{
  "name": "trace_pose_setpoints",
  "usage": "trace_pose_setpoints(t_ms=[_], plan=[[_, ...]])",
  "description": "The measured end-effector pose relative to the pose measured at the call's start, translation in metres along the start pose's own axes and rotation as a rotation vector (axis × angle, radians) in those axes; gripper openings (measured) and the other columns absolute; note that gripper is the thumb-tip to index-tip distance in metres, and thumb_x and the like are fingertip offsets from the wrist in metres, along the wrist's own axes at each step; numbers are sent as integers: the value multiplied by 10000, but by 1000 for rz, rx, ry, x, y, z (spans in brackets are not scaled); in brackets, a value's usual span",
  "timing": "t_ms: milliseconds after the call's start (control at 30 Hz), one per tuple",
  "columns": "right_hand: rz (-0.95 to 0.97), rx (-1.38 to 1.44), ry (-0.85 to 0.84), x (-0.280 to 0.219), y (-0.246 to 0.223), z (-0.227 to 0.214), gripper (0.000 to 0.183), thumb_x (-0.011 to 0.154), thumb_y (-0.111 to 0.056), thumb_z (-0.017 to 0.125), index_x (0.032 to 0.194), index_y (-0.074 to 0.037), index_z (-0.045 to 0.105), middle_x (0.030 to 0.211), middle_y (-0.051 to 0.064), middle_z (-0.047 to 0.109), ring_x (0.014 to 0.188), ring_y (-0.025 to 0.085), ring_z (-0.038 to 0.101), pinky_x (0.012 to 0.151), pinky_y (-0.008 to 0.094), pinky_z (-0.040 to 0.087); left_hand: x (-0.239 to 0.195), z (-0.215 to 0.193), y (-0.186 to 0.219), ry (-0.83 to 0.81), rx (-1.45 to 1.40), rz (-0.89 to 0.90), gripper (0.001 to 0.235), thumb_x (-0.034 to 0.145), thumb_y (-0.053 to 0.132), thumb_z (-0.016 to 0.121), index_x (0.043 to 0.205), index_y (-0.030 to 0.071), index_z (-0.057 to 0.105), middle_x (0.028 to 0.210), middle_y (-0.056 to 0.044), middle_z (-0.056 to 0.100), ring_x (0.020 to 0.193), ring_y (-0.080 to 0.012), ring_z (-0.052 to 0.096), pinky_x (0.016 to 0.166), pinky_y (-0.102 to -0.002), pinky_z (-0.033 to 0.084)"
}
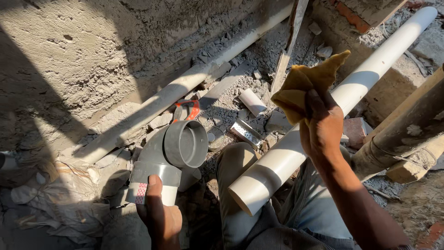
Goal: The person cleans the surfaces of white PVC pipes and grey fittings using sandpaper, applies solvent cement from a bottle to the cleaned surfaces, and joins the pipes and fittings together.
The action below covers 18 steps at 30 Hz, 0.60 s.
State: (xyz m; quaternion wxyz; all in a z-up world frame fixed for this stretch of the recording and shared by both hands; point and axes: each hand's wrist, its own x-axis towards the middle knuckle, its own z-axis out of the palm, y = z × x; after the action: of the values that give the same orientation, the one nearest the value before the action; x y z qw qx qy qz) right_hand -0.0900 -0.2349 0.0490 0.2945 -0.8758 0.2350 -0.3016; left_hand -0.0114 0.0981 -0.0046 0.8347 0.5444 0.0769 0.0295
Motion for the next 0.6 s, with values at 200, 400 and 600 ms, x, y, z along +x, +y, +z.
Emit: trace_pose_setpoints(t_ms=[200,400,600], plan=[[-1054,-143,31,-4,-6,38,351,1000,-196,702,1345,-135,704,1407,51,669,1126,235,622,882,356,515,-6,30,5,5,-5,-216,476,895,225,686,1310,16,580,1202,-89,658,1079,-202,642,920,-367,517],[-1389,-431,-244,30,-12,79,467,825,-229,633,1282,-168,711,1468,31,583,1203,292,583,840,435,470,-21,45,17,-170,152,-61,481,951,253,657,1338,-16,562,1249,-95,653,1113,-185,627,949,-329,492],[-887,-170,-329,-32,-53,82,441,873,-144,646,1308,-98,705,1407,76,655,1025,259,561,828,431,459,-16,36,19,-186,250,75,437,999,245,633,1342,-13,553,1225,-100,636,1094,-194,606,962,-339,485]])
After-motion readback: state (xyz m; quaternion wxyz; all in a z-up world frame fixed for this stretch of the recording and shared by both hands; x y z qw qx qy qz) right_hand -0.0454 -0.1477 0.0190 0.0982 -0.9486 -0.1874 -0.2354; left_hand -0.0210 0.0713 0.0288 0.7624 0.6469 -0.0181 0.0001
